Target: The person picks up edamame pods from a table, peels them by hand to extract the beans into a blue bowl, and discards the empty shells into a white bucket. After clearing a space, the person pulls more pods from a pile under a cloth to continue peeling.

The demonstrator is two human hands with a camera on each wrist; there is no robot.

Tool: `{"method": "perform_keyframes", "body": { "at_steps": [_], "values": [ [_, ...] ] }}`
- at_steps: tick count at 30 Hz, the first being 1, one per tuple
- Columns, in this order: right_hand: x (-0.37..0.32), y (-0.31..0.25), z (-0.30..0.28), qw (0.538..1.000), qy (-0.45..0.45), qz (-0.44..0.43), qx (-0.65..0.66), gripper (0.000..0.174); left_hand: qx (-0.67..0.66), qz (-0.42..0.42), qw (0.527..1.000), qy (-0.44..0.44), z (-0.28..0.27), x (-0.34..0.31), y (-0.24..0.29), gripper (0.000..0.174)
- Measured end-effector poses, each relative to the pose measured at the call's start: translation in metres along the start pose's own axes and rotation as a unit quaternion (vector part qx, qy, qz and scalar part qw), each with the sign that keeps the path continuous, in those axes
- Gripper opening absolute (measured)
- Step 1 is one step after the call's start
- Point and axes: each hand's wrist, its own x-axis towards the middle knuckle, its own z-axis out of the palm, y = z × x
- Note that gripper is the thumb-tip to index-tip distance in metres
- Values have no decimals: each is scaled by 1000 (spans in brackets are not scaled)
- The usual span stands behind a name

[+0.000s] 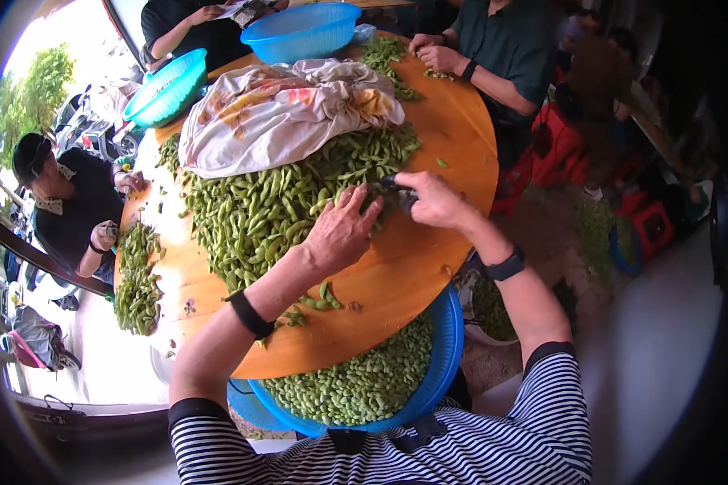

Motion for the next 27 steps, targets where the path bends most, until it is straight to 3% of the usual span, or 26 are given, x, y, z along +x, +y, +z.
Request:
{"method": "perform_keyframes", "body": {
  "at_steps": [5, 9, 12, 14, 15, 16, 18, 22, 24, 27],
  "values": [
    [8, 9, -34, 990, -1, 137, 10, 44, 38, -55, 995, -68, -22, -9, 5, 97],
    [27, 17, -26, 987, -13, 157, -15, 46, 21, -119, 989, -90, -13, -2, -6, 105],
    [42, 37, -5, 989, 10, 136, -58, 46, -26, -159, 982, -98, -5, 10, -15, 108],
    [60, 57, 18, 994, 81, -26, -74, 39, -54, -156, 980, -108, -1, 22, -27, 112],
    [65, 42, 10, 999, -24, 42, 18, 42, -72, -155, 982, -82, 8, 25, -35, 113],
    [66, 34, 14, 988, -41, 91, 116, 39, -77, -146, 985, -51, 11, 27, -39, 114],
    [65, 28, 16, 980, -60, 137, 135, 44, -82, -152, 983, -65, -1, 35, -39, 115],
    [46, 21, 20, 959, -47, 159, 228, 46, -87, -108, 990, -38, 5, 33, -45, 119],
    [38, 16, 20, 918, -67, 157, 358, 46, -80, -96, 991, -52, 6, 30, -40, 122],
    [35, 12, 22, 903, -81, 165, 388, 44, -104, -84, 991, -24, 8, 22, -34, 124]
  ]
}}
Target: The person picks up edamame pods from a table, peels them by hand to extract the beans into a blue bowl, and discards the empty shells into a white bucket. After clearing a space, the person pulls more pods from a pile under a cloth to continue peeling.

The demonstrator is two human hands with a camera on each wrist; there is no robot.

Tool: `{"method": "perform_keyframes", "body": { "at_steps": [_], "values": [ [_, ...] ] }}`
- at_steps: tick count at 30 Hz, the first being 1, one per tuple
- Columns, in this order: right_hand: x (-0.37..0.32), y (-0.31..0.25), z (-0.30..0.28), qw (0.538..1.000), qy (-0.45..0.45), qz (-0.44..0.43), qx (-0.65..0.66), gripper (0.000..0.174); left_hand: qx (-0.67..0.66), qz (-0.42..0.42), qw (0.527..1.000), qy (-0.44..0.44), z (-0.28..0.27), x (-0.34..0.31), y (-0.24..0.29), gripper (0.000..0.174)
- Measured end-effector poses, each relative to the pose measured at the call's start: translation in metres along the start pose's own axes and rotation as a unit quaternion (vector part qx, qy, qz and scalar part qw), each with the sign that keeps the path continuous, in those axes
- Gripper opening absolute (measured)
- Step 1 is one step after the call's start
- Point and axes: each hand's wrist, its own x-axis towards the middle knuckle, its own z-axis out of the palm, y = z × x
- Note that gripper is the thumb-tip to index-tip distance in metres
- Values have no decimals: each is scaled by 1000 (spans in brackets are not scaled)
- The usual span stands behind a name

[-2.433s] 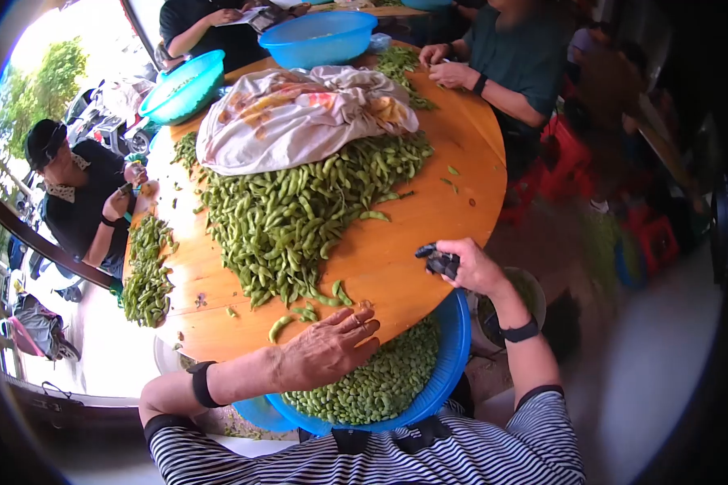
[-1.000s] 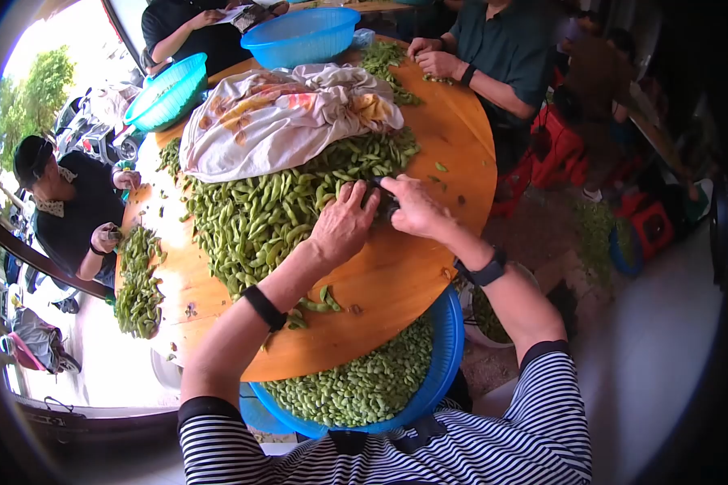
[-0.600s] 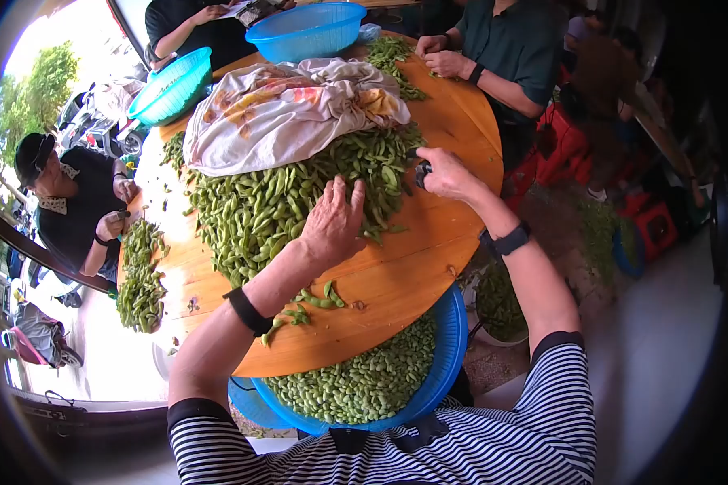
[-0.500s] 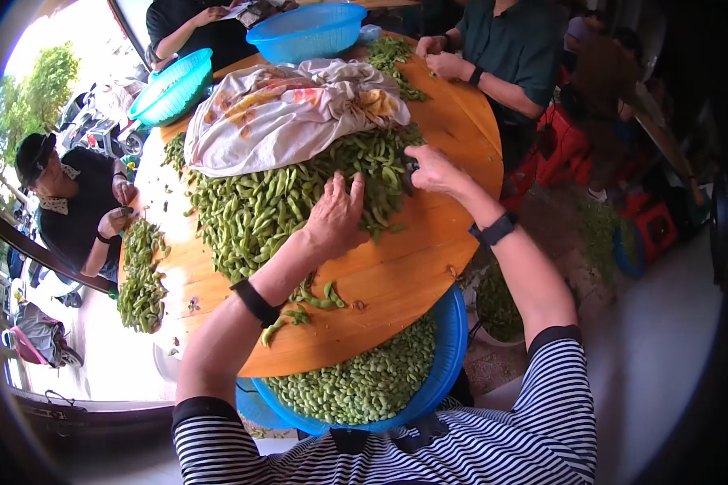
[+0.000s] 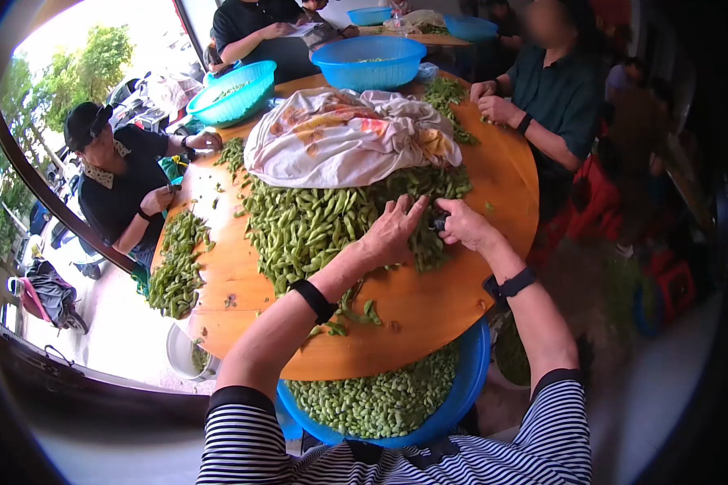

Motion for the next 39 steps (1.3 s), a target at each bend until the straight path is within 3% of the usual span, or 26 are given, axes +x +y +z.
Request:
{"method": "perform_keyframes", "body": {
  "at_steps": [4, 13, 26, 28, 36, 38, 39],
  "values": [
    [-9, -2, 8, 995, -22, 33, 89, 43, -32, -1, 999, 21, -2, -12, 8, 126],
    [-15, -2, 8, 1000, -7, 12, 21, 53, 4, 42, 998, 54, 4, -12, 7, 106],
    [-14, 1, 8, 998, -17, 31, 44, 65, -18, 22, 999, 37, 2, -13, 8, 105],
    [-13, 3, 9, 997, -12, 34, 61, 47, -31, 25, 998, 39, 1, -13, 8, 103],
    [-58, -5, 10, 998, 49, 21, 32, 43, -154, 30, 988, 3, -20, -31, 31, 102],
    [-67, -11, 6, 994, -19, 26, -102, 42, -81, 77, 994, 17, -19, -40, 31, 102],
    [-70, -6, 5, 994, -17, 32, -99, 42, -31, 100, 994, 24, -20, -45, 32, 102]
  ]
}}
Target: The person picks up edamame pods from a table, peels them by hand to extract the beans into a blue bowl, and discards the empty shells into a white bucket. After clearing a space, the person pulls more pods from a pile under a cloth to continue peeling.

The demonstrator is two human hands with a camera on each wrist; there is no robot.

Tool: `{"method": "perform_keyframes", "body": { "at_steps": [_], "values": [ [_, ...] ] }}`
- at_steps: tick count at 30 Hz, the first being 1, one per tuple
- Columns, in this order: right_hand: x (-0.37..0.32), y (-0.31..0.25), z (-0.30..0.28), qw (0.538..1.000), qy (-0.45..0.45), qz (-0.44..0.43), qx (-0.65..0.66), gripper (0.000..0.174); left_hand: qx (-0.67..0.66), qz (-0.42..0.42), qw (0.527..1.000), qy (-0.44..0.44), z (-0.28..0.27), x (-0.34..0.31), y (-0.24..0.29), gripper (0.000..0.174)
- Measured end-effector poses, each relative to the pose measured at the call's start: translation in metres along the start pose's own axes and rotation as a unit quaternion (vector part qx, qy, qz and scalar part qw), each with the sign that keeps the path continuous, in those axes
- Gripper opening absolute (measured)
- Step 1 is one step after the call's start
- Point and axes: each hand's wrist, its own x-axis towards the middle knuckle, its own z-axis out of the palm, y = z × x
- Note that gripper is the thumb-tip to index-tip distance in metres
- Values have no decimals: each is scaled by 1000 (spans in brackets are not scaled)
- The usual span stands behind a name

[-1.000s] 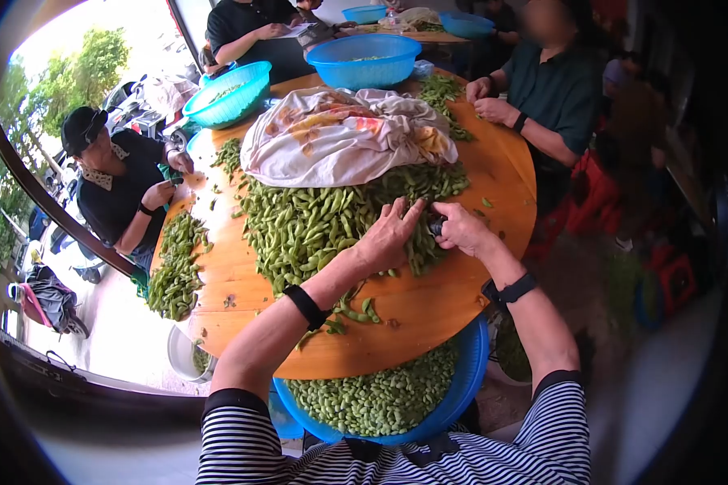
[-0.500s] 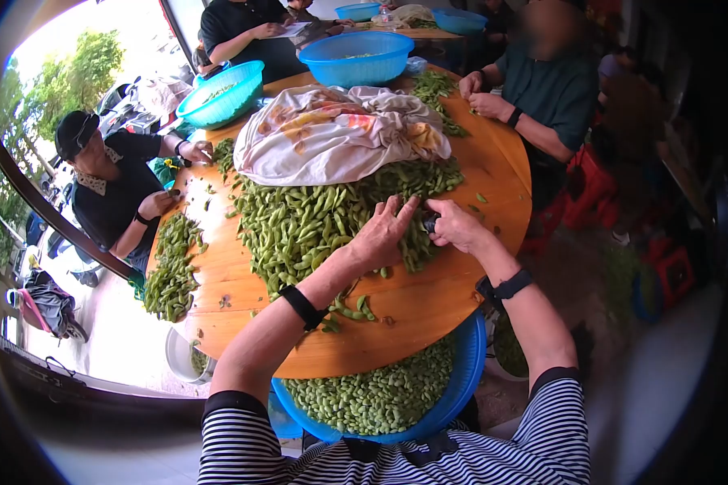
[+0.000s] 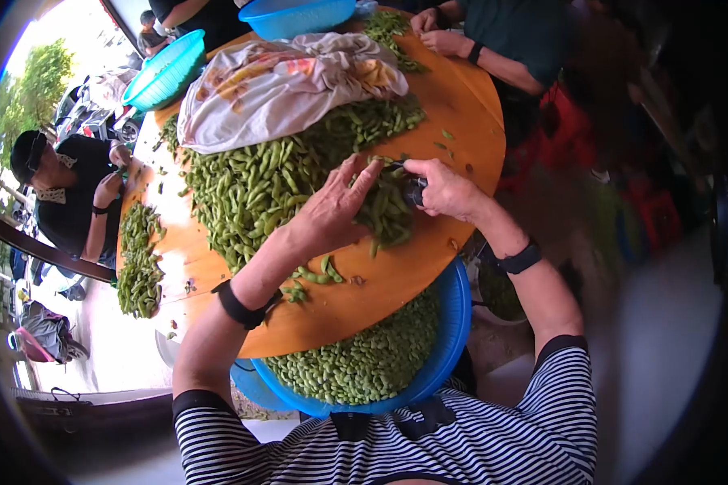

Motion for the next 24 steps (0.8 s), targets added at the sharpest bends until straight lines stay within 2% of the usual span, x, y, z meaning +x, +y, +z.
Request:
{"method": "perform_keyframes", "body": {
  "at_steps": [2, 4, 6, 8, 9, 10, 14, 16, 17, 19, 21, 22, 24],
  "values": [
    [-4, 9, -1, 969, 74, -139, -188, 45, 43, -13, 999, -12, -7, -11, 11, 98],
    [-19, 1, -1, 973, 92, -112, -179, 45, 89, -25, 995, -21, -17, -25, 25, 94],
    [-31, 6, 0, 976, 107, -85, -170, 45, 129, -19, 991, -15, -23, -45, 42, 74],
    [-42, 22, -1, 962, 147, -127, -192, 38, 61, 26, 997, -44, -28, -65, 69, 52],
    [-51, 18, 6, 965, 172, -113, -160, 30, 40, 61, 995, -63, -27, -77, 82, 47],
    [-58, 19, 10, 966, 169, -113, -160, 30, 19, 97, 992, -81, -24, -88, 93, 42],
    [-83, 34, 27, 959, 215, -84, -166, 31, -18, 118, 989, -91, 6, -114, 107, 43],
    [-92, 36, 39, 934, 273, -110, -201, 31, -43, 84, 993, -73, 16, -118, 106, 56],
    [-98, 31, 44, 934, 267, -95, -219, 30, -44, 85, 993, -74, 18, -119, 104, 56],
    [-101, 25, 56, 928, 263, -91, -248, 30, -64, 2, 993, -103, 18, -122, 98, 70],
    [-96, 27, 70, 920, 252, -109, -280, 29, -41, 7, 992, -117, 18, -125, 87, 74],
    [-95, 26, 77, 930, 219, -90, -283, 28, -17, 11, 991, -132, 18, -126, 81, 78],
    [-89, 29, 92, 918, 223, -110, -310, 22, 19, 27, 988, -150, 16, -129, 70, 79]
  ]
}}
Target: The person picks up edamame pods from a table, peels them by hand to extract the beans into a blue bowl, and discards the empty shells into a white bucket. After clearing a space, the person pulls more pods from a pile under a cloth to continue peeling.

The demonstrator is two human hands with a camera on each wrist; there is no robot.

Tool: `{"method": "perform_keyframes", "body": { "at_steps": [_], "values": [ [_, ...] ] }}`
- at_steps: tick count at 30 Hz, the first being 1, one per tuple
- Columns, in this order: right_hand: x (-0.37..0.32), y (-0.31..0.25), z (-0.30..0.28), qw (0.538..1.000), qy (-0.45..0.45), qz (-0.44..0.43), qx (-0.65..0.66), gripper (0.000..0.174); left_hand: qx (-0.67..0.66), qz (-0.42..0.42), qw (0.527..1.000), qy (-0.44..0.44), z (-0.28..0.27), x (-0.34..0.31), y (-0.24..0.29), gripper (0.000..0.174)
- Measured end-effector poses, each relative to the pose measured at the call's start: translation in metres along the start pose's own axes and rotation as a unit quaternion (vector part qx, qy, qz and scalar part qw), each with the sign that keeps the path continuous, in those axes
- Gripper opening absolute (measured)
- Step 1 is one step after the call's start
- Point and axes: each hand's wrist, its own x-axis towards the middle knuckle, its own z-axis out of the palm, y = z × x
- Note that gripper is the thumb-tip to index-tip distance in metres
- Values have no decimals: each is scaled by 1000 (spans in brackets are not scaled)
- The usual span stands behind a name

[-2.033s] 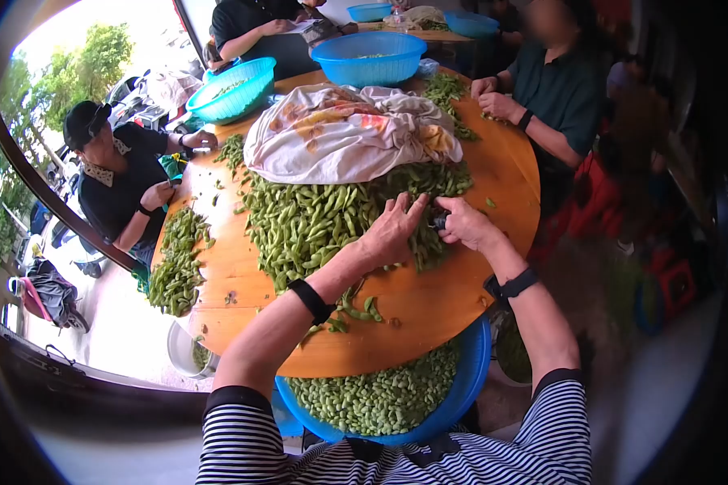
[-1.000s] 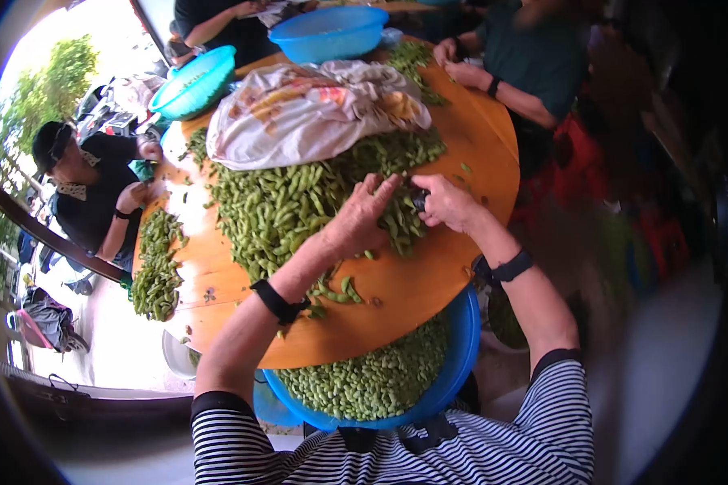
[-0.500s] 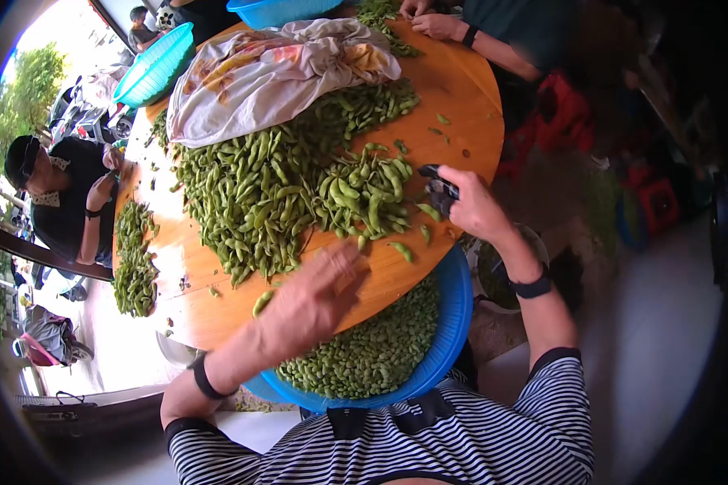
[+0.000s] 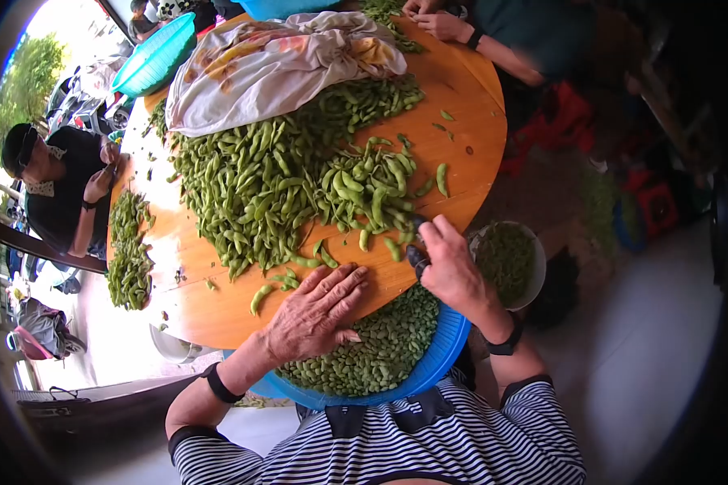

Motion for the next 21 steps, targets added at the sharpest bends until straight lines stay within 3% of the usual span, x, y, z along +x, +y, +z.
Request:
{"method": "perform_keyframes", "body": {
  "at_steps": [3, 5, 7, 10, 12, 15, 18, 19, 21],
  "values": [
    [4, -11, 5, 999, -23, 22, -16, 20, -6, -9, 1000, 28, -4, -6, -15, 77],
    [4, -11, 3, 999, -21, 27, -21, 21, 21, -64, 997, 45, -2, -21, -36, 71],
    [8, -10, -2, 999, -25, -30, 36, 19, 18, -117, 992, 44, -11, -24, -46, 62],
    [10, -7, -17, 994, -35, -37, 92, 16, -5, -103, 992, 79, -15, -27, -53, 58],
    [10, -5, -34, 990, -19, 9, 136, 15, -5, -111, 988, 108, -21, -24, -50, 49],
    [19, 6, -57, 995, 36, 26, 87, 13, -117, -196, 962, 149, -34, -21, -38, 27],
    [43, 8, -81, 999, 35, 30, 29, 13, -190, -199, 949, 153, -54, -5, -11, 22],
    [53, 19, -83, 999, 34, -6, -13, 13, -176, -157, 956, 177, -56, 3, 0, 21],
    [72, 39, -87, 992, 25, -52, -110, 13, -96, -17, 985, 141, -52, 19, 18, 27]
  ]
}}
